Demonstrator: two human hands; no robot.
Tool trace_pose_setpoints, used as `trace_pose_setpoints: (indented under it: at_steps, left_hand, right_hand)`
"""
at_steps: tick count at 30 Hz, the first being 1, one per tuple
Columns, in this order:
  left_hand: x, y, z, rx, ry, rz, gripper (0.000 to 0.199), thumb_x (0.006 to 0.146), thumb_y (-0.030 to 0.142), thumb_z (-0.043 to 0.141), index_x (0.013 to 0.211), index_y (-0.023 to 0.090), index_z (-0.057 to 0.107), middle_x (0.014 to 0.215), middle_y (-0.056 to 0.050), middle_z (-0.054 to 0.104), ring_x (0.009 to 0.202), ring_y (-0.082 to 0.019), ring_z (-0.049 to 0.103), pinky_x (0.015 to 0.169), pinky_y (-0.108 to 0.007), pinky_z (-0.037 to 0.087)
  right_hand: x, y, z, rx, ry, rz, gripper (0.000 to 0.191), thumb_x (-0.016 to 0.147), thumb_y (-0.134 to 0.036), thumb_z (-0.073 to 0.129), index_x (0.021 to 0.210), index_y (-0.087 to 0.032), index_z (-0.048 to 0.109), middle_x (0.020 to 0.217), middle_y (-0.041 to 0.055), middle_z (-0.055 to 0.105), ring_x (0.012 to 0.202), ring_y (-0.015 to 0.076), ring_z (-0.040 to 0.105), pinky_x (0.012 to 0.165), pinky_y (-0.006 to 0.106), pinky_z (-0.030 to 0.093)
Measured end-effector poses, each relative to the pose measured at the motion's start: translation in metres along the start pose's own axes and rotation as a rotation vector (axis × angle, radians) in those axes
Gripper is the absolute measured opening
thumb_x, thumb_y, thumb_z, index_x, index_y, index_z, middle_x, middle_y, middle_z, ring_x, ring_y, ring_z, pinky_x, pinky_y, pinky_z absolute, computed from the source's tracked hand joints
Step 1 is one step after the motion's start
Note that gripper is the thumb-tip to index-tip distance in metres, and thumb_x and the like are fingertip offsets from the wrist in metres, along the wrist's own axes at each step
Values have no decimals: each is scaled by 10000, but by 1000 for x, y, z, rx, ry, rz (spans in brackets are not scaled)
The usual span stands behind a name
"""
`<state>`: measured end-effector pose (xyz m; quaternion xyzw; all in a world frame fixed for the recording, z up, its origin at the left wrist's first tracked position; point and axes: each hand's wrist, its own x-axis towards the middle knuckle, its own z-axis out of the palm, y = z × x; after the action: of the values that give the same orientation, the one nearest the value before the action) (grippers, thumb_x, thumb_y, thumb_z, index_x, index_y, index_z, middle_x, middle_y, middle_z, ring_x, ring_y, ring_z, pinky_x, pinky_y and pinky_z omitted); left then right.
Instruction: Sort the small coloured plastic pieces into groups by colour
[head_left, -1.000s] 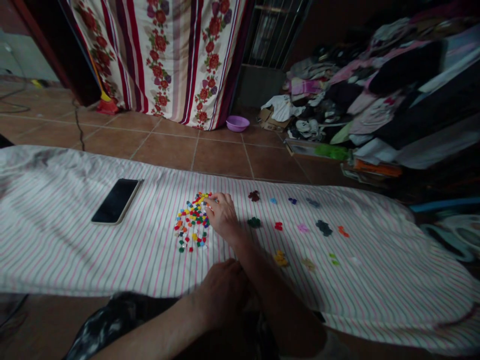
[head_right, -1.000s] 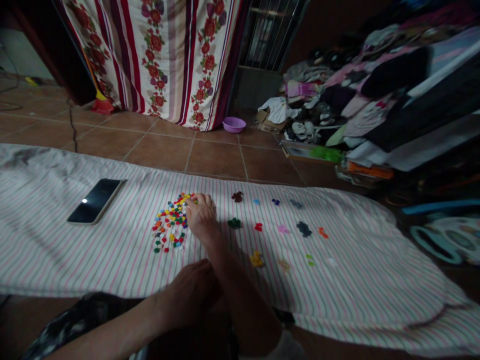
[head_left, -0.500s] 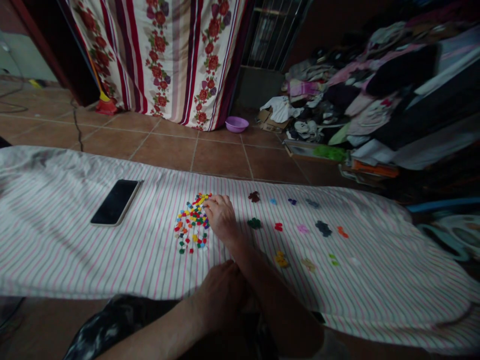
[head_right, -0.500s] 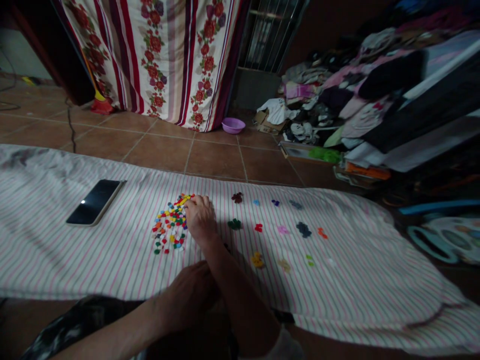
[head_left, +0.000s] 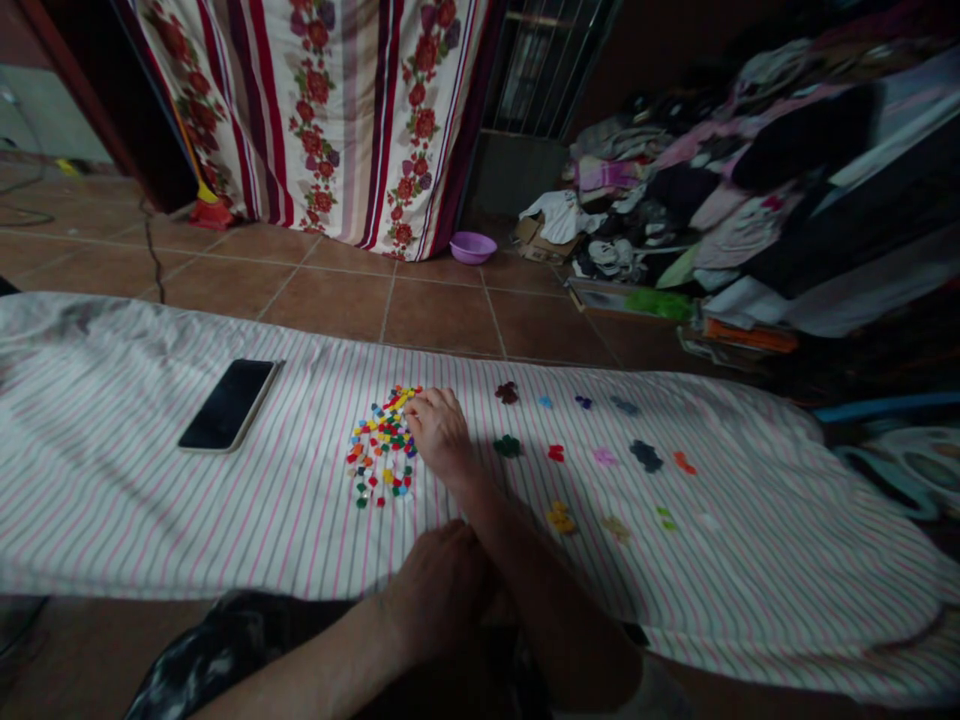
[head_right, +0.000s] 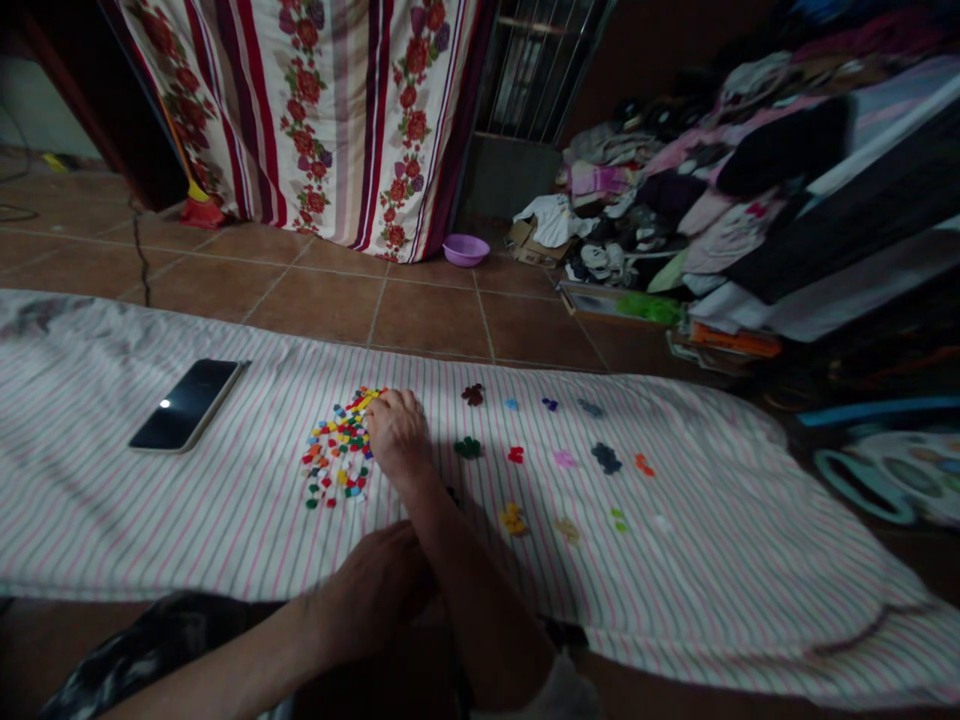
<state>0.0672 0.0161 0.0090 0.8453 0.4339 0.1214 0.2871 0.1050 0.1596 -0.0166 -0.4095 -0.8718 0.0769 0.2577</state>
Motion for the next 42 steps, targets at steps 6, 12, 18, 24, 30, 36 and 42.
trace_pose_setpoints:
  at_steps: [6,12,18,24,30,36,42]
  left_hand:
    - [-1,2,-5,-3,-9,-39,216,887,192,513,1070,139,616,1107,-101,669,1051,-243,606,925,-375,505]
    - [0,1,-5,5,-4,-40,218,881,205,533,1075,147,612,1103,-102,662,1048,-242,604,919,-373,504]
    - [-1,-1,-2,20,-22,-15,207,909,214,503,1069,148,616,1126,-94,662,1072,-241,594,942,-380,496]
    - [-2,1,-10,31,-76,18,192,917,218,503,1042,149,632,1108,-73,667,1063,-234,591,942,-363,490]
    - [-3,-3,-6,-16,-45,12,199,927,230,485,1060,165,619,1120,-69,658,1078,-216,580,951,-343,471]
    - [-4,-4,-6,-15,-71,16,138,923,215,483,908,172,613,989,-48,656,963,-191,583,871,-318,476]
    - [-9,-5,-4,-89,12,-17,144,928,196,432,830,174,534,892,-42,602,792,-143,530,707,-260,436]
  right_hand:
    - [4,3,3,-13,9,29,107,854,-184,620,892,-231,709,945,70,622,965,239,489,878,367,414]
    - [6,2,4,-32,14,36,132,874,-183,575,861,-222,700,913,74,622,934,238,492,865,370,412]
    - [7,-4,-1,39,30,36,132,883,-164,542,859,-213,662,911,68,645,923,224,524,866,353,415]
    - [7,-8,0,161,88,77,122,858,-144,538,842,-221,630,860,28,689,859,189,595,839,314,436]
    - [7,-11,-3,235,155,56,100,826,-141,544,824,-225,599,826,18,685,798,176,623,808,296,458]
    - [2,-7,-13,225,226,35,96,824,-157,504,851,-220,570,805,21,658,759,166,606,774,278,474]
    - [-8,16,-28,200,264,36,144,864,-170,449,867,-213,586,810,34,662,787,169,609,809,284,478]
